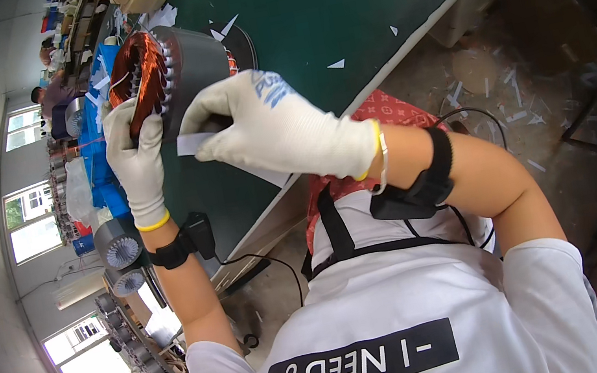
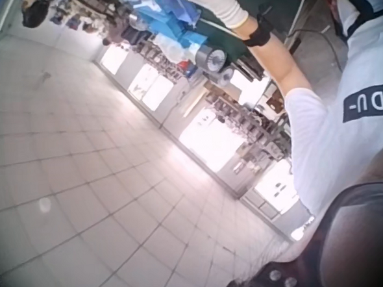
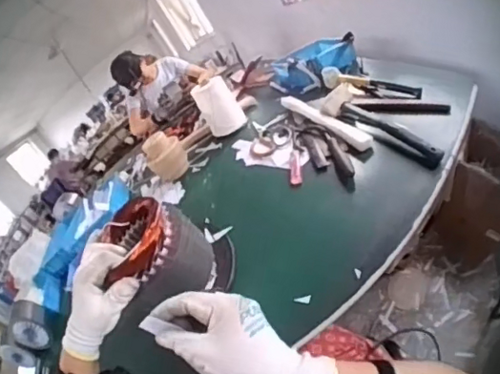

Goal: Wiring and finishing an electric motor stator at a factory workbench.

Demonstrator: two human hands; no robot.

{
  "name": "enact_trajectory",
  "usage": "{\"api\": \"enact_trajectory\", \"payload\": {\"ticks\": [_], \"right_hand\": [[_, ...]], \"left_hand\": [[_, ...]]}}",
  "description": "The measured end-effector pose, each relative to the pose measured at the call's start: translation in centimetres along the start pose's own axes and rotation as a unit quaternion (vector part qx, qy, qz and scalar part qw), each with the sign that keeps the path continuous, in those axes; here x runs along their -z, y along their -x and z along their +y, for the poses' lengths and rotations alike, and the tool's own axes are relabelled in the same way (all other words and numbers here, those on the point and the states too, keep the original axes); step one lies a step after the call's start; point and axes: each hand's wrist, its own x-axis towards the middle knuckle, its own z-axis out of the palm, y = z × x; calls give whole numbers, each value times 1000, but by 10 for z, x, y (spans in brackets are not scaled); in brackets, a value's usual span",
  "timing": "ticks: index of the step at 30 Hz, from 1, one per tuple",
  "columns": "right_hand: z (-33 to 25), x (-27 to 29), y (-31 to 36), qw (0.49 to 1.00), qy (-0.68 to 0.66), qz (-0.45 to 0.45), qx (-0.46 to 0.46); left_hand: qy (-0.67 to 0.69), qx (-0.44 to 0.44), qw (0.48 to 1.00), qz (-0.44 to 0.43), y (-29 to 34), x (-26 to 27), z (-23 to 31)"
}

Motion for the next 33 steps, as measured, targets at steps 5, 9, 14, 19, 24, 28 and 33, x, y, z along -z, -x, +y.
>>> {"api": "enact_trajectory", "payload": {"ticks": [5, 9, 14, 19, 24, 28, 33], "right_hand": [[13, -35, -4, 967, 144, 68, 199], [12, -47, -1, 989, 62, 111, 70], [17, -45, -2, 987, -6, 158, -3], [16, -46, -16, 967, -93, 227, -70], [20, -56, -25, 959, -100, 259, -63], [25, -63, -29, 954, -90, 283, -43], [31, -66, -38, 946, -34, 322, 18]], "left_hand": [[91, 45, 992, -76, -1, 19, -8], [85, 62, 991, -79, 1, 21, -6], [44, 54, 995, -66, 2, 13, -3], [82, 114, 990, -2, 12, 1, 8], [78, 156, 985, 2, 10, -1, 20], [32, 141, 989, -9, 7, -2, 24], [-19, 110, 994, -17, 6, -4, 25]]}}
